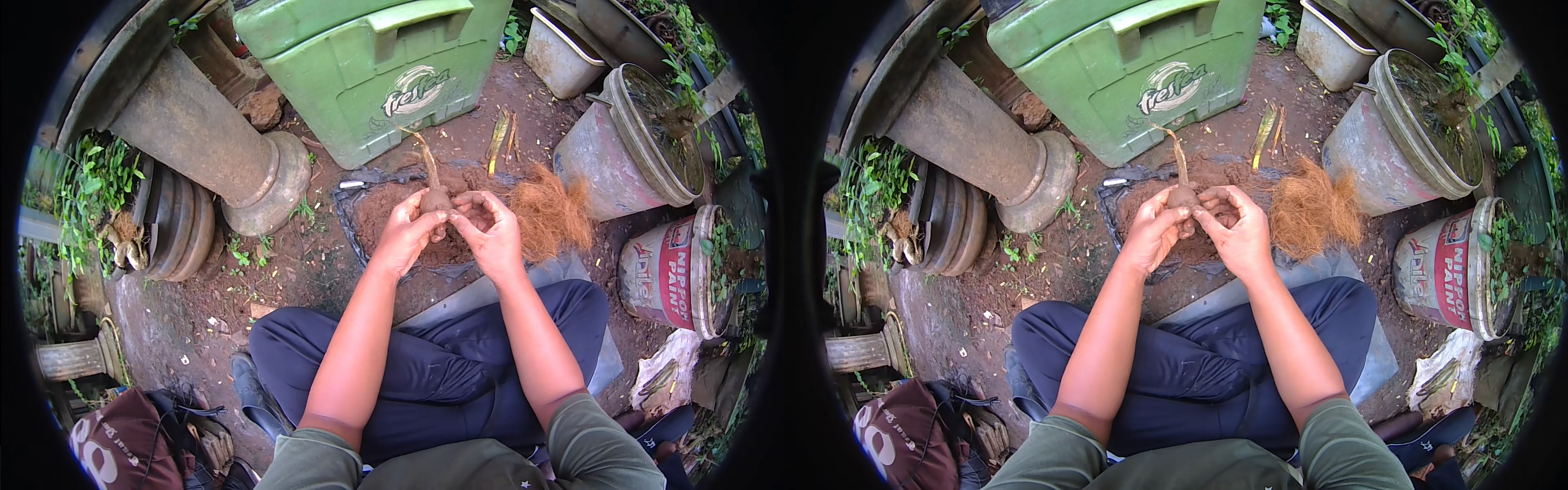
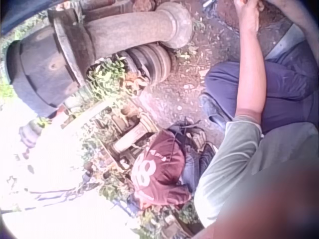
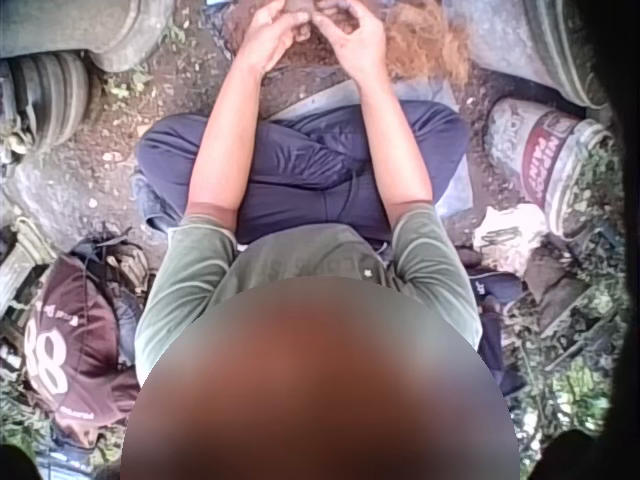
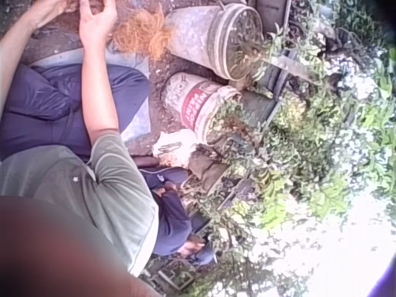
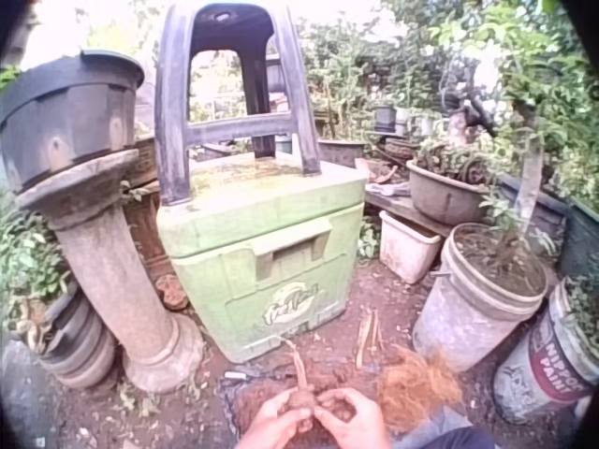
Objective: The person sits cross-legged and repeatedly scoops soil with both hands, then presses and molds it around the root ball of a small plant. The person continues to add soil and compact it around the roots throughout the clip.
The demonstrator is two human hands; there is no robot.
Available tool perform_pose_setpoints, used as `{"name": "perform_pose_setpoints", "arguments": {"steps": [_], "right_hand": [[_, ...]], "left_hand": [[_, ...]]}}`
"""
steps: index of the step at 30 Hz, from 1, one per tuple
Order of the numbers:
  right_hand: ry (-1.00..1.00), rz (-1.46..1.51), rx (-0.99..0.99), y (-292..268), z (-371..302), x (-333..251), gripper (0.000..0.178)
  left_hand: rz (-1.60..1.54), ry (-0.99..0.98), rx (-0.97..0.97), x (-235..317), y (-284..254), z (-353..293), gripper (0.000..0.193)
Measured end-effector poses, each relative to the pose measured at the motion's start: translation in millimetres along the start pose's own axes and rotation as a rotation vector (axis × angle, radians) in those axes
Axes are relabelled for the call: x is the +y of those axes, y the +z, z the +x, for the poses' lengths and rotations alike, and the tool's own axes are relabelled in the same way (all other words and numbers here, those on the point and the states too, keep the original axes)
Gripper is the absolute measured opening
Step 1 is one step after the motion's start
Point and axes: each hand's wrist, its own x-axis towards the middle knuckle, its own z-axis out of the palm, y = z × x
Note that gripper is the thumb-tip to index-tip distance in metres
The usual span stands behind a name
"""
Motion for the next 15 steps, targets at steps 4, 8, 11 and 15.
{"name": "perform_pose_setpoints", "arguments": {"steps": [4,8,11,15], "right_hand": [[0.000,-0.073,-0.024,-6.0,1.1,-0.5,0.016],[0.043,-0.015,-0.071,-9.4,1.0,-2.2,0.017],[0.043,-0.017,-0.094,-10.5,-0.9,-4.0,0.018],[0.058,0.051,-0.116,-9.5,-1.3,-4.7,0.020]], "left_hand": [[0.110,0.009,0.014,0.2,-2.9,0.1,0.045],[0.177,0.011,-0.020,-0.3,-8.8,2.3,0.048],[0.194,0.022,-0.030,-0.4,-10.2,3.1,0.050],[0.055,0.031,-0.048,-3.0,-5.3,2.1,0.044]]}}
